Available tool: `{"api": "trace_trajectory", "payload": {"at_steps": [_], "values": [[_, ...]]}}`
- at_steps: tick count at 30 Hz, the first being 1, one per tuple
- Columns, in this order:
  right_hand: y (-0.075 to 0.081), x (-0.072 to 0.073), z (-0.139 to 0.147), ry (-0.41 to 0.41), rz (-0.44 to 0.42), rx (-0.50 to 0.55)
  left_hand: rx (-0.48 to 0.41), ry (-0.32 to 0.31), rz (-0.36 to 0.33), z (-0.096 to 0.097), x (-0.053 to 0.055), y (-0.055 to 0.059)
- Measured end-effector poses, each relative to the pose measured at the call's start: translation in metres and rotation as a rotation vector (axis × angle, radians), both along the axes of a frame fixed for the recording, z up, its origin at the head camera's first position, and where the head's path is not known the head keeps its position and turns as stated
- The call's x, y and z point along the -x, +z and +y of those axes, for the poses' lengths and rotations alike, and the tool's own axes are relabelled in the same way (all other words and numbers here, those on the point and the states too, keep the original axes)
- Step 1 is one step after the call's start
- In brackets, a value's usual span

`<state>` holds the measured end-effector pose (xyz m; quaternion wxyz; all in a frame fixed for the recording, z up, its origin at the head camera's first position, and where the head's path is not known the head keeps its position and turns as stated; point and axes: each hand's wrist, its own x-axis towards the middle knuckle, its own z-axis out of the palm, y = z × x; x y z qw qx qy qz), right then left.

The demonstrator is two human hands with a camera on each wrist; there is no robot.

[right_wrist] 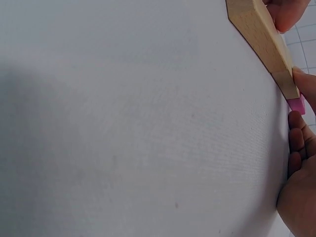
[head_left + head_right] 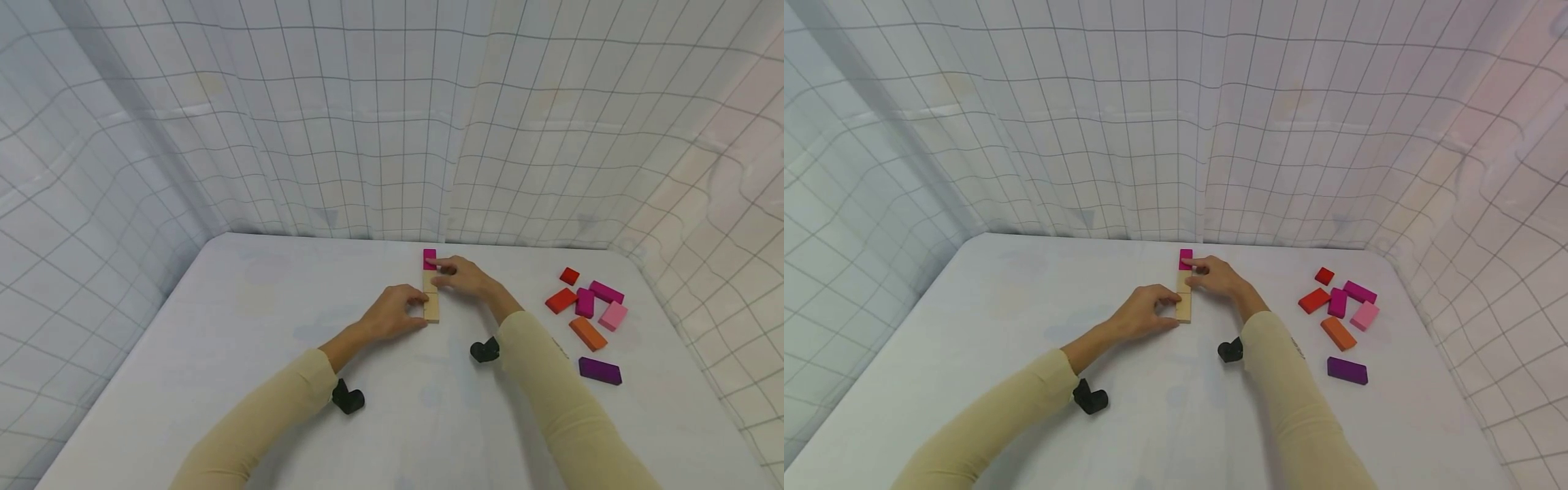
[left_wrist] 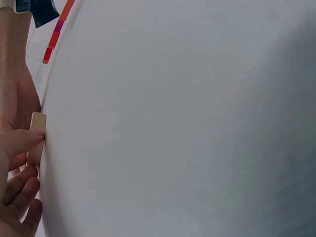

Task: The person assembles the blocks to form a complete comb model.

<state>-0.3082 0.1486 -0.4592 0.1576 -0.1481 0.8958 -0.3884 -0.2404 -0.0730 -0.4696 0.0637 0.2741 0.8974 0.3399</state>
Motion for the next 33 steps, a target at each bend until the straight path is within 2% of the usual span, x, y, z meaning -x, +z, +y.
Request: {"api": "trace_trajectory", "payload": {"at_steps": [12, 16, 19, 22, 27, 33], "values": [[-0.002, 0.0, 0.005, -0.01, 0.0, 0.013, -0.001, -0.018, 0.013, 0.004, 0.004, -0.003], [-0.005, 0.0, 0.011, -0.022, -0.01, 0.072, 0.006, 0.013, -0.006, 0.003, 0.008, -0.003], [-0.004, -0.001, 0.019, -0.045, -0.033, 0.106, 0.006, 0.047, -0.01, 0.002, 0.015, -0.002], [0.003, -0.003, 0.03, -0.072, -0.04, 0.134, 0.016, 0.049, 0.011, 0.002, 0.028, 0.0], [0.023, -0.009, 0.054, -0.096, -0.027, 0.147, 0.051, -0.032, 0.049, 0.003, 0.05, 0.004], [0.049, -0.021, 0.091, -0.091, -0.001, 0.127, 0.108, -0.103, 0.044, 0.003, 0.059, 0.002]]}}
